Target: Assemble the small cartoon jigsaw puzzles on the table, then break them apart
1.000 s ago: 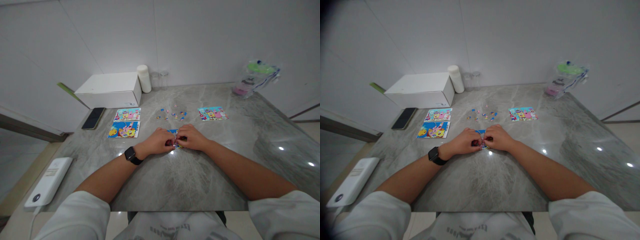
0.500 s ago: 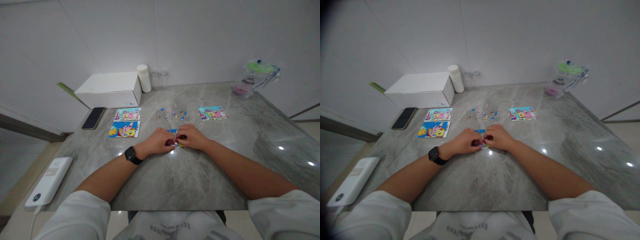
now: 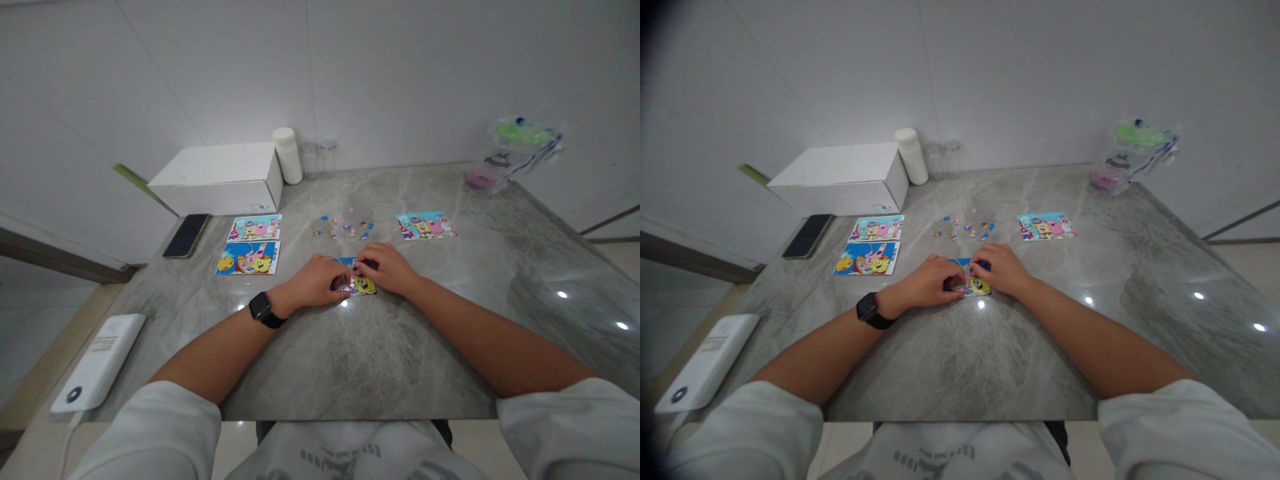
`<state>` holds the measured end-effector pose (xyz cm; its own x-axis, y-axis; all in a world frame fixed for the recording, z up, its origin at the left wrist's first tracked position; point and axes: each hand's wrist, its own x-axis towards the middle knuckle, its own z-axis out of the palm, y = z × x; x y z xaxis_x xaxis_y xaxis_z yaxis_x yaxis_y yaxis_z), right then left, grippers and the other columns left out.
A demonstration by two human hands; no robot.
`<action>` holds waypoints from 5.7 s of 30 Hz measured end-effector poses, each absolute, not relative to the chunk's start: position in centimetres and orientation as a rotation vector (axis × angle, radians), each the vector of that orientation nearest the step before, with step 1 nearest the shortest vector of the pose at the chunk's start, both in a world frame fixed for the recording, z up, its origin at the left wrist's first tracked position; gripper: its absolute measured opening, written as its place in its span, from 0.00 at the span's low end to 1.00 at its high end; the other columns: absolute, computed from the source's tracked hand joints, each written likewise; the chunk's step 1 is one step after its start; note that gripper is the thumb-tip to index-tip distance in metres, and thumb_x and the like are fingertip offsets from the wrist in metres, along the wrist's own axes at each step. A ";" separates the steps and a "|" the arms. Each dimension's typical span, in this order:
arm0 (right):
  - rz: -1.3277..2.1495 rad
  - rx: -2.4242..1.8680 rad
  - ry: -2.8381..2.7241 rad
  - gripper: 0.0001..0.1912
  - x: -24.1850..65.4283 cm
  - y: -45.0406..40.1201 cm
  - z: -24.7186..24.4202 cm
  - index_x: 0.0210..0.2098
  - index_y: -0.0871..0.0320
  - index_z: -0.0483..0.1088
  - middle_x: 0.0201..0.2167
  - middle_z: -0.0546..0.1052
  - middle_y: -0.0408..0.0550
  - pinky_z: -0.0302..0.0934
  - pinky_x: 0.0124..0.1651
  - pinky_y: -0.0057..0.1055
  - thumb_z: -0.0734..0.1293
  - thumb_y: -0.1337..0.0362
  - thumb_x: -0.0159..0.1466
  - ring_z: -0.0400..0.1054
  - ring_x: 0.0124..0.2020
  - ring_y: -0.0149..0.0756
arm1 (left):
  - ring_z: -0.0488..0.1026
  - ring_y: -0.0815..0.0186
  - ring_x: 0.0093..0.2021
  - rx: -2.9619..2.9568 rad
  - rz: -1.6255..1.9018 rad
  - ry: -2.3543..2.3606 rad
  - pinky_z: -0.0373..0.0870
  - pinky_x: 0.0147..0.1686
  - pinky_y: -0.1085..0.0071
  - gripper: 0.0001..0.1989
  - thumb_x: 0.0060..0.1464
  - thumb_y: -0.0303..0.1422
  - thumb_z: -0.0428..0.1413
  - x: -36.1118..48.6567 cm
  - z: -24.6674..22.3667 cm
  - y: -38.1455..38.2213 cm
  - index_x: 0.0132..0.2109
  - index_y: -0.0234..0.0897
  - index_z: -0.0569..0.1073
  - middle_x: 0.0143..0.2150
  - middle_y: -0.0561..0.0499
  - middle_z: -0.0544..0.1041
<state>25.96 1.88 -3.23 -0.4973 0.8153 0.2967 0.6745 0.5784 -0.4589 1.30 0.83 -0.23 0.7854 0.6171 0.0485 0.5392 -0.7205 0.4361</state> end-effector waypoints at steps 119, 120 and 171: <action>0.295 -1.966 -2.345 0.13 30.7 13.4 1.0 0.51 0.55 0.81 0.48 0.85 0.50 0.65 0.49 0.30 0.70 0.64 0.69 0.78 0.47 0.39 | 0.76 0.50 0.54 2.440 0.757 1.742 0.70 0.55 0.54 0.16 0.64 0.34 0.58 -4.5 -3.1 7.2 0.57 0.40 0.77 0.51 0.44 0.81; 0.283 -1.977 -2.351 0.14 30.3 13.9 0.8 0.52 0.56 0.81 0.49 0.85 0.51 0.65 0.48 0.31 0.70 0.64 0.68 0.78 0.48 0.40 | 0.76 0.50 0.55 2.462 0.715 1.741 0.69 0.55 0.53 0.16 0.65 0.34 0.57 -4.4 -3.2 7.1 0.57 0.41 0.77 0.53 0.43 0.81; 0.136 -1.730 -2.301 0.14 27.9 12.8 -1.9 0.46 0.57 0.82 0.46 0.81 0.54 0.64 0.55 0.34 0.64 0.66 0.70 0.73 0.49 0.43 | 0.76 0.52 0.50 2.444 0.591 1.771 0.70 0.55 0.53 0.08 0.63 0.34 0.57 -3.8 -3.2 7.4 0.45 0.40 0.81 0.48 0.44 0.80</action>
<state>27.85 12.78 -1.86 -0.2582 0.9545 0.1493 0.9303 0.2874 -0.2282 -3.80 7.36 -3.23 0.2639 0.9269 0.2671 0.9014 -0.3355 0.2738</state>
